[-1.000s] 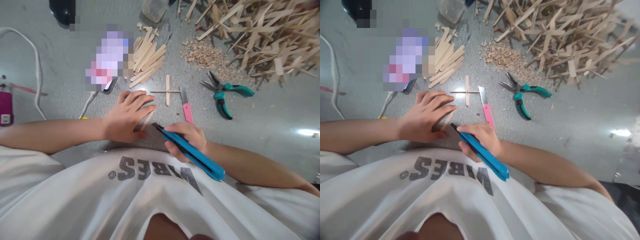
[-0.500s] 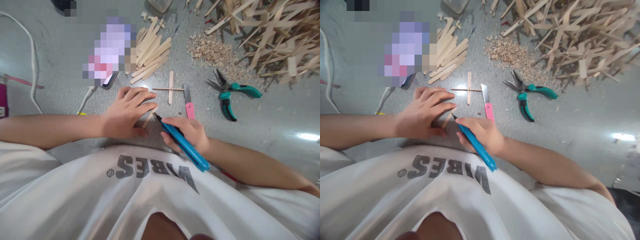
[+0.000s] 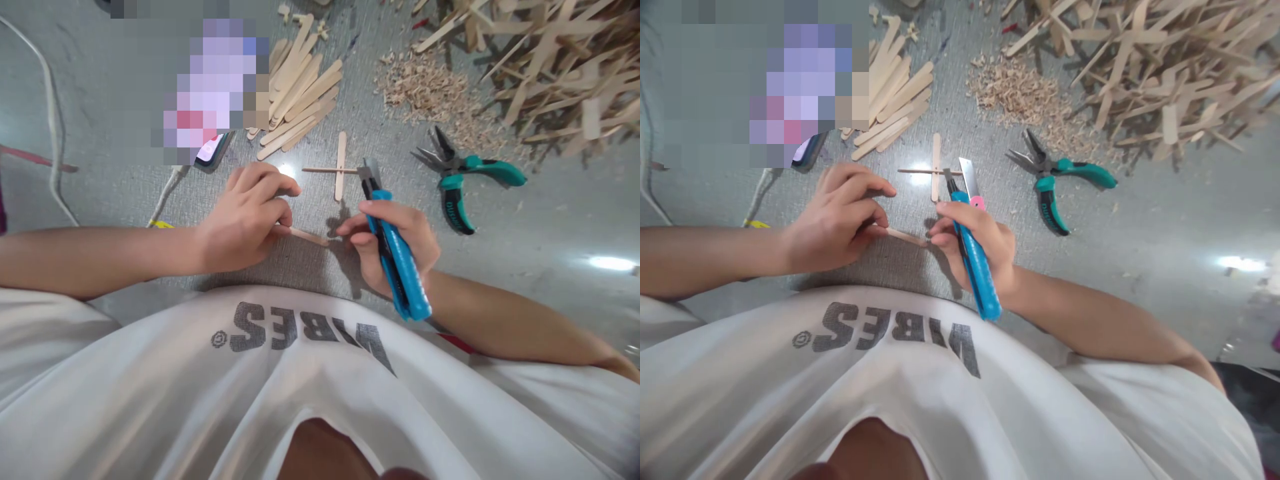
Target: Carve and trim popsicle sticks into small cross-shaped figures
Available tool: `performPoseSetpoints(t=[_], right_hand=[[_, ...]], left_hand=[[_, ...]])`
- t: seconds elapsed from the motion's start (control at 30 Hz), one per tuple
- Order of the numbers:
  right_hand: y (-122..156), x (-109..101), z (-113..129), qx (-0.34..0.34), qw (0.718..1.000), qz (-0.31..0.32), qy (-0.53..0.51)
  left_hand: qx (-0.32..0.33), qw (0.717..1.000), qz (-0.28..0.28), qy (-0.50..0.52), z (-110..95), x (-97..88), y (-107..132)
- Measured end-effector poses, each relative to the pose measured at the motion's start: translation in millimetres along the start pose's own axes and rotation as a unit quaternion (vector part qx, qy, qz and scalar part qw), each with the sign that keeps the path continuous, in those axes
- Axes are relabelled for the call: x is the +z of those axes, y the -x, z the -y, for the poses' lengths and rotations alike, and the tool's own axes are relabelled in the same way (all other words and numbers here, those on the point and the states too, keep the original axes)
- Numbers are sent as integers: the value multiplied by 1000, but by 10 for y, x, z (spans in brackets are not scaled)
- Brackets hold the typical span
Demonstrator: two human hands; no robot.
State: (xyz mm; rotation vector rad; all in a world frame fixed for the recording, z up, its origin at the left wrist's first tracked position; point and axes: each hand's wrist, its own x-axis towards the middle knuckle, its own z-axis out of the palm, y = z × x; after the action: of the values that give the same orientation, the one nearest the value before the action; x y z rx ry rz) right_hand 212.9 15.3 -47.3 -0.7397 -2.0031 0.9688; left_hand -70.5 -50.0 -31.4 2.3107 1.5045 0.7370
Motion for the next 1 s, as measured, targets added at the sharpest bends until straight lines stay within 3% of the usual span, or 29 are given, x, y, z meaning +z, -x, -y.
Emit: performPoseSetpoints(t=[0.1, 0.23, 0.47, 0.7, 0.87, 1.0], right_hand=[[-133, 7, 135, -38, 997, -6, 60], [-166, 16, 154, -59, 998, 31, -1], [-251, 57, 54, -63, 987, 5, -146], [-276, -16, 53, 84, 980, 63, -167], [-284, -39, 19, 70, 976, 82, -190], [-283, -68, 61, 112, 985, 89, -100]], left_hand=[[4, 1000, -5, -18, 19, -4, -5], [-10, 999, -6, 49, -9, -85, -54], [-157, 959, -25, 236, -127, -162, -119], [-79, 950, -83, 291, -46, -82, -113], [-81, 960, -83, 257, -52, -48, -49], [-37, 969, -104, 222, -74, -77, -54]])
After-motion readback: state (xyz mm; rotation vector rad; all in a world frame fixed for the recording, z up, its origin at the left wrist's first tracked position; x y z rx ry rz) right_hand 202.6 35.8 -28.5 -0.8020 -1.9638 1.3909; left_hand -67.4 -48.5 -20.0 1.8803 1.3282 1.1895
